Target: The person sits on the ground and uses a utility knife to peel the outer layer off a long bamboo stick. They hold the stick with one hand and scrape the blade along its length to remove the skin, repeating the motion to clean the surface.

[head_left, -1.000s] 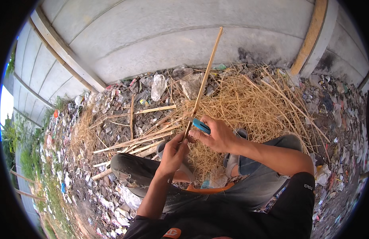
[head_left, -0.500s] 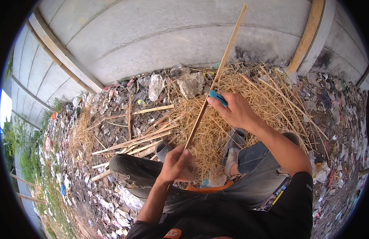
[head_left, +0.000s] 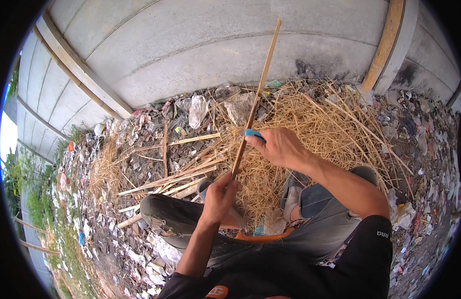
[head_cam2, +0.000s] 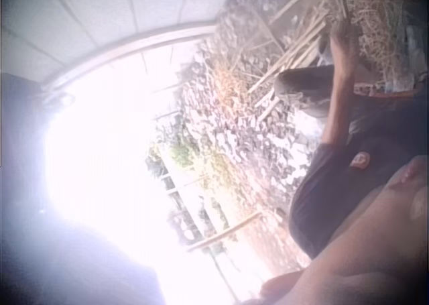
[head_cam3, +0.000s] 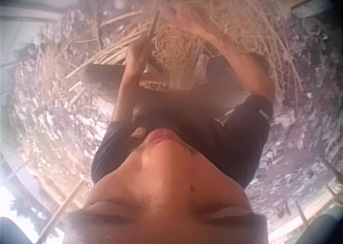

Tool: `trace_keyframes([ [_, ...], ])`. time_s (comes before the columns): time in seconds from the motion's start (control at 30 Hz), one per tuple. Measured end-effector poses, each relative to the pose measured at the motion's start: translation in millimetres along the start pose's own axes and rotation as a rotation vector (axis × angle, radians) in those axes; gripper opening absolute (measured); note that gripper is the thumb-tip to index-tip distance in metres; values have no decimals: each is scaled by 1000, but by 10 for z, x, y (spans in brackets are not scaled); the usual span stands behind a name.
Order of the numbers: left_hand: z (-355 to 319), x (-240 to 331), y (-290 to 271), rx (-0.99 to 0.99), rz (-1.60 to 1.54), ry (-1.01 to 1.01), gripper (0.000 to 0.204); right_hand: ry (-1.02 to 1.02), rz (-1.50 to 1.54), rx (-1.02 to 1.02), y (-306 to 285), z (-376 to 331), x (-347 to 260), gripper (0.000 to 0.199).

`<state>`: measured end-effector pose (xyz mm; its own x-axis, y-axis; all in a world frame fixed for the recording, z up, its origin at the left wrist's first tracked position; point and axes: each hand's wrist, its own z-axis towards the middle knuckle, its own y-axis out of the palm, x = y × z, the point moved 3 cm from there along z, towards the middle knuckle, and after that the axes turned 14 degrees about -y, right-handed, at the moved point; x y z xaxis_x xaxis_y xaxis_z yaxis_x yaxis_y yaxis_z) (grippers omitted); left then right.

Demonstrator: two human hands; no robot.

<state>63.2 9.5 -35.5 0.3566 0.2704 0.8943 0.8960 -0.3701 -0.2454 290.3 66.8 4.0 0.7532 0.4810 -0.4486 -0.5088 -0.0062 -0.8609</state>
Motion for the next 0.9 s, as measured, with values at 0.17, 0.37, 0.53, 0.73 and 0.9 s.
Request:
trace_keyframes([
  [0.17,-89,-118,24,24,27,52,18,30,-60,83,68,-8,187,68],
  [0.37,-154,-307,-70,32,10,45,16,69,18,39,85,72,378,74],
  [0.53,-122,-425,-119,11,29,108,22,91,-133,106,-137,124,524,70],
  [0.73,-157,-494,-174,-108,-8,28,31,9,-240,150,-125,10,461,67],
  [0.9,-205,-607,-190,-253,-276,-85,38,-58,-328,159,-88,42,453,65],
])
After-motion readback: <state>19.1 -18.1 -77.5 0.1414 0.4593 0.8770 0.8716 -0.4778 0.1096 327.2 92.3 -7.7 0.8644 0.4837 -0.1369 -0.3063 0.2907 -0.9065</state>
